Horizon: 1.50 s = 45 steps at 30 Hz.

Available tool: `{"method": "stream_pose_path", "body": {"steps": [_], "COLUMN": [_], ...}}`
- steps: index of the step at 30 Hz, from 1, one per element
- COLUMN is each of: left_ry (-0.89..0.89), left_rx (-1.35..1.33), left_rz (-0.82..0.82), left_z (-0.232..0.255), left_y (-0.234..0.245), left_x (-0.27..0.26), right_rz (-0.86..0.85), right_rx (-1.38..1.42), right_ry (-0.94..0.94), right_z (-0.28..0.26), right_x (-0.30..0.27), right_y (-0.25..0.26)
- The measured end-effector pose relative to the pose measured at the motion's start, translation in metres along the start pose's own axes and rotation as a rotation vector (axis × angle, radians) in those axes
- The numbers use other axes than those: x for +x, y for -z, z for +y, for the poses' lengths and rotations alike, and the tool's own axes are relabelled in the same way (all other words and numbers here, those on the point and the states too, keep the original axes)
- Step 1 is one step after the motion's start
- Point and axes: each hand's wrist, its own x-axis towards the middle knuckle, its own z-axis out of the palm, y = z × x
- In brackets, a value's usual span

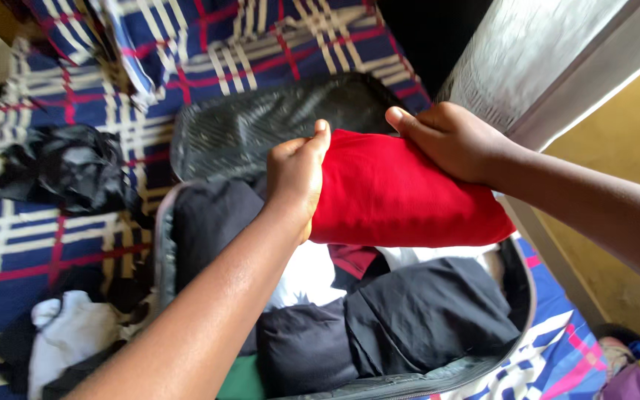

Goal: The person folds several garments including a red shirt, a white shirt, a black shirt, and a floral-patterned cloth, then places them into an open suitcase on a bed. The person handles each item one at a time, folding and arranging them neatly inside the suitcase.

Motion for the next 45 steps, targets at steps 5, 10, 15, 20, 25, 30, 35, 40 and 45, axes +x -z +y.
{"method": "stream_pose_path", "body": {"steps": [5,10,15,20,25,30,35,40,45], "left_ry": [-0.090,-0.182,0.023,0.321,0.382,0.408,0.380,-0.264,-0.736], "left_rx": [0.090,0.375,0.270,0.035,-0.083,-0.145,-0.044,0.341,0.832], "left_rz": [-0.004,0.077,-0.105,-0.347,-0.498,-0.547,-0.528,-0.137,-0.265], "left_z": [-0.100,-0.180,-0.234,-0.235,-0.219,-0.234,-0.225,-0.229,-0.267], "left_y": [-0.016,-0.021,0.001,0.020,0.037,0.040,0.030,-0.008,-0.016], "left_x": [0.033,0.064,0.077,0.093,0.094,0.101,0.100,0.025,-0.018], "right_rz": [-0.231,-0.499,-0.756,-0.802,-0.717,-0.679,-0.740,-0.806,-0.712], "right_rx": [0.278,0.055,0.139,0.194,-0.096,-0.449,-0.454,-0.101,-0.403], "right_ry": [-0.068,-0.032,0.000,-0.036,0.164,0.219,0.164,0.175,0.166], "right_z": [0.066,0.111,0.127,0.121,0.091,0.078,0.087,0.107,0.110], "right_x": [0.039,0.074,0.089,0.100,0.105,0.064,0.056,0.078,0.079], "right_y": [-0.072,-0.126,-0.171,-0.171,-0.155,-0.175,-0.196,-0.219,-0.222]}}
